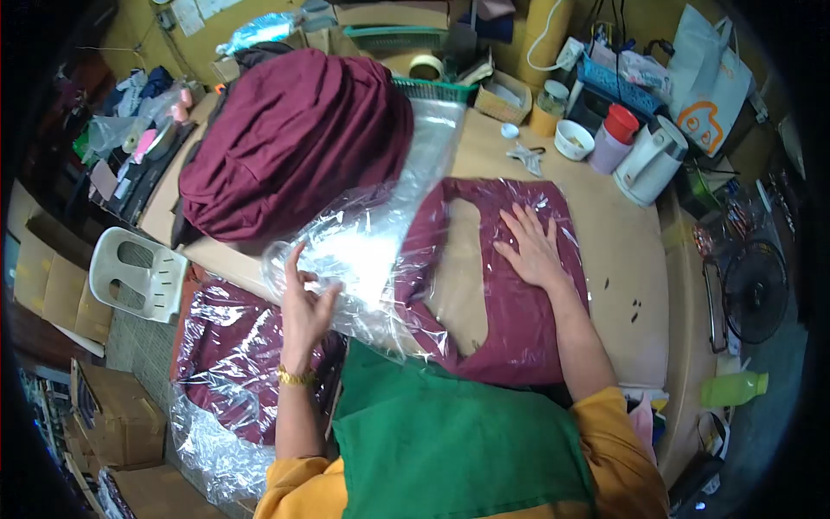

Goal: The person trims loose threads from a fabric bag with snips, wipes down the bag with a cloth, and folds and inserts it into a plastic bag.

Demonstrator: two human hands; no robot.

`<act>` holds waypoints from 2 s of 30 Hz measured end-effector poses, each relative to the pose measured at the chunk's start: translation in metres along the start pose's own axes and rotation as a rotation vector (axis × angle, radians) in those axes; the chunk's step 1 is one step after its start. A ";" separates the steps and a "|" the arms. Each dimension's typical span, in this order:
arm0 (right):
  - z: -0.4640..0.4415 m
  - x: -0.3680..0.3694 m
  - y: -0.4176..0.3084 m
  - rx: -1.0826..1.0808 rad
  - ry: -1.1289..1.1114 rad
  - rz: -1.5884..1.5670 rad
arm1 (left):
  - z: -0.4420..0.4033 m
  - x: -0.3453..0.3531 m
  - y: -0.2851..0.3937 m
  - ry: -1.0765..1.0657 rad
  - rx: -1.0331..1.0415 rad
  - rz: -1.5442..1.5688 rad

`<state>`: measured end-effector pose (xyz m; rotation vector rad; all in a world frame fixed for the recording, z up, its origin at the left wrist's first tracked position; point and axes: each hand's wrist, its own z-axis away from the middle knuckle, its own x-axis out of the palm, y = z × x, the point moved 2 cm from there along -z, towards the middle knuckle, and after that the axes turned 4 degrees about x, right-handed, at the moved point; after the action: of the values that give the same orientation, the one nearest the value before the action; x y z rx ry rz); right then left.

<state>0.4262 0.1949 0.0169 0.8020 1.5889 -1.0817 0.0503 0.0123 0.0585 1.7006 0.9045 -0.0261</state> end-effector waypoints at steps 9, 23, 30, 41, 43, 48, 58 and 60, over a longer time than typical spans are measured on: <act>0.077 -0.053 0.053 0.393 0.135 -0.234 | 0.001 0.000 -0.012 -0.017 -0.130 -0.009; 0.053 -0.107 -0.311 -0.798 0.237 -0.789 | 0.186 -0.301 0.041 0.797 -0.437 -1.338; 0.010 0.087 -0.441 -0.876 -0.258 -0.348 | 0.138 -0.255 -0.066 0.444 -0.578 -1.020; 0.039 0.201 -0.468 -1.114 -0.345 -0.083 | 0.155 -0.202 -0.268 0.464 -0.626 -0.930; 0.035 0.222 -0.476 -1.120 -0.462 0.010 | 0.163 -0.198 -0.293 0.541 -0.637 -0.938; 0.035 0.253 -0.480 -1.033 -0.744 0.334 | 0.185 -0.180 -0.347 0.493 -0.650 -0.994; 0.029 0.313 -0.451 -1.021 -0.826 0.267 | 0.179 -0.133 -0.384 0.856 -0.522 -0.422; 0.027 0.308 -0.458 -1.004 -0.853 0.307 | 0.172 -0.143 -0.373 0.732 -0.505 -0.480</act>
<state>-0.0550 -0.0073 -0.1655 -0.1231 0.9931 -0.2161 -0.1904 -0.1913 -0.2416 0.9789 1.6818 0.4911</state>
